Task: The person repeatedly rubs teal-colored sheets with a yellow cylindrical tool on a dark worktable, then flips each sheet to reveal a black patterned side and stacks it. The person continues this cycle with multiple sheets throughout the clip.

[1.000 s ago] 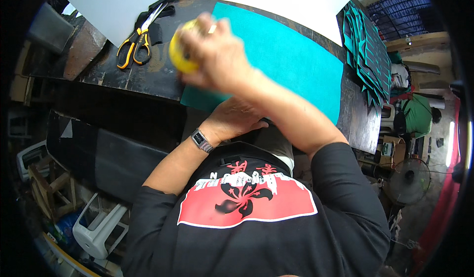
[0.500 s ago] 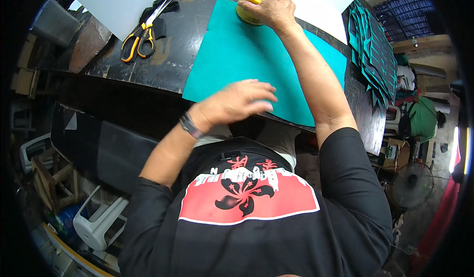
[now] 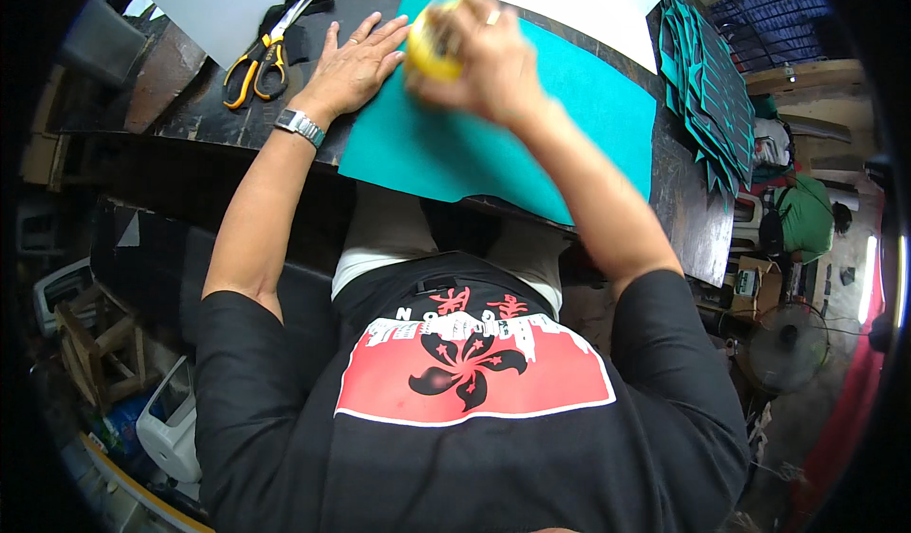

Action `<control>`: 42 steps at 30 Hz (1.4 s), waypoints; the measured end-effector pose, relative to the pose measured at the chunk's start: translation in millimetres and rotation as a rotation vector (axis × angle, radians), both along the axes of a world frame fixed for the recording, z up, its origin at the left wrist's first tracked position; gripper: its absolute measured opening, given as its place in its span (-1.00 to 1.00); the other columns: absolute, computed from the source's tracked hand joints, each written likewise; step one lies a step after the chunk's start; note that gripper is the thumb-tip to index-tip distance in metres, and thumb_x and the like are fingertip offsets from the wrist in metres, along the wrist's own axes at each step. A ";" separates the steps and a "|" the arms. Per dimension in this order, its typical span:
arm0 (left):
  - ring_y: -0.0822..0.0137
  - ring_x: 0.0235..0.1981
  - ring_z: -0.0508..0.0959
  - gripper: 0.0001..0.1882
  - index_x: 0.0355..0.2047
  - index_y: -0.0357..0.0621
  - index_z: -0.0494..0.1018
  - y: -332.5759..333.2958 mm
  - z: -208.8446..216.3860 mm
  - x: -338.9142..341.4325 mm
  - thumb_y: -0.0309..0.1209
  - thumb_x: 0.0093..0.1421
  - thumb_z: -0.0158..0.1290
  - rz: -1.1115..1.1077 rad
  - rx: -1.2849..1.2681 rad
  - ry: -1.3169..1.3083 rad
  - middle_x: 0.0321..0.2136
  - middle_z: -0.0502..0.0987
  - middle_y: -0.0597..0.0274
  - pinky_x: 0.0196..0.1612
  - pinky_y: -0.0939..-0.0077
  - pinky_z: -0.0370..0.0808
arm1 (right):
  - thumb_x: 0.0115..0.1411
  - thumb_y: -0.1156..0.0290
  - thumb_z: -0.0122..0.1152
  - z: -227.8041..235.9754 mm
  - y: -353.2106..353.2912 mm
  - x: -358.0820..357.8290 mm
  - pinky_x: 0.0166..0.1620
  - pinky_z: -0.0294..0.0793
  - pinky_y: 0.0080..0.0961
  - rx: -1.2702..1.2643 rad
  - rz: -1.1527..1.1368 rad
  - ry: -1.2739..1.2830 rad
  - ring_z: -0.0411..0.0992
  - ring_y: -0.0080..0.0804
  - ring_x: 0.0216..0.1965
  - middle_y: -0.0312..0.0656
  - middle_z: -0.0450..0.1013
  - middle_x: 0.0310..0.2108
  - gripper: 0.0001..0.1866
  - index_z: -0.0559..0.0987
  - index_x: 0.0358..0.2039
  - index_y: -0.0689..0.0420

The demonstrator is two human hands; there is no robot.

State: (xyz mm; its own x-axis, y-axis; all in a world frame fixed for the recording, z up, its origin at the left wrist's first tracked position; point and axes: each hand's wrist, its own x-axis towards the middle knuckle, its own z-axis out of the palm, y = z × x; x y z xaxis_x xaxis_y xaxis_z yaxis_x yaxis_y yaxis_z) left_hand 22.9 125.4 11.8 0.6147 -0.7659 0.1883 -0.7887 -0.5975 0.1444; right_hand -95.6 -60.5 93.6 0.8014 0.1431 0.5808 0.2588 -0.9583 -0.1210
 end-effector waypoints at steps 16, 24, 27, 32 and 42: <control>0.23 0.51 -0.05 -0.30 0.45 0.45 0.05 -8.5 -4.6 -9.6 0.27 0.37 -0.27 0.108 0.056 -0.038 0.48 0.02 0.48 0.45 -0.37 -0.26 | 0.24 0.06 0.15 -20.7 -135.4 68.7 0.11 0.40 -0.17 0.217 -0.414 0.267 0.48 -0.11 -0.11 -0.04 0.52 -0.19 -0.56 0.52 -0.04 0.15; 0.24 0.51 -0.06 -0.30 0.46 0.42 0.05 -8.8 -0.5 -11.0 0.25 0.38 -0.26 0.114 0.057 -0.015 0.48 0.03 0.45 0.44 -0.36 -0.26 | -0.23 0.11 0.60 9.3 -15.3 -114.6 -0.15 0.61 -0.08 -0.006 -0.086 0.054 0.39 0.14 -0.04 0.17 0.32 0.09 -0.20 0.54 0.10 0.00; 0.20 0.51 -0.05 -0.31 0.45 0.36 0.09 -7.7 0.0 -10.6 0.22 0.39 -0.25 0.091 0.038 -0.006 0.48 0.04 0.41 0.44 -0.36 -0.24 | -0.31 0.17 0.65 19.0 4.0 -172.8 -0.07 0.60 -0.12 0.090 0.045 0.163 0.37 0.14 0.03 0.15 0.27 0.13 -0.13 0.53 0.12 -0.02; 0.18 0.51 -0.05 -0.30 0.44 0.34 0.12 -4.4 -4.1 -6.1 0.24 0.37 -0.24 0.039 -0.009 -0.002 0.47 0.06 0.41 0.45 -0.33 -0.24 | -0.15 -0.04 0.53 3.3 -91.4 -135.1 -0.15 0.63 -0.07 -0.078 -0.303 0.038 0.41 0.15 -0.01 0.17 0.37 0.06 -0.20 0.52 0.11 0.01; -0.03 0.47 0.03 -0.43 0.35 0.19 0.25 -75.7 43.3 -96.8 -0.04 0.38 -0.01 -0.156 -0.036 -0.153 0.43 0.12 0.17 0.31 -0.57 -0.01 | 0.03 0.18 0.26 20.7 -225.9 -25.2 -0.16 0.54 -0.11 0.216 -0.725 0.142 0.54 -0.03 -0.23 0.03 0.57 -0.26 -0.63 0.58 -0.21 0.14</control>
State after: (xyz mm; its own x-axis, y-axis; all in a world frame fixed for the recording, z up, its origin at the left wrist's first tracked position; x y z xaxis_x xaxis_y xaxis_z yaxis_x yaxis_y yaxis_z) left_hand -73.9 49.6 55.1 0.4515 -0.8407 0.2988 -0.8856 -0.4632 0.0350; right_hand -120.8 -286.4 114.3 0.7207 -0.5510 0.4206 -0.4567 -0.8339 -0.3099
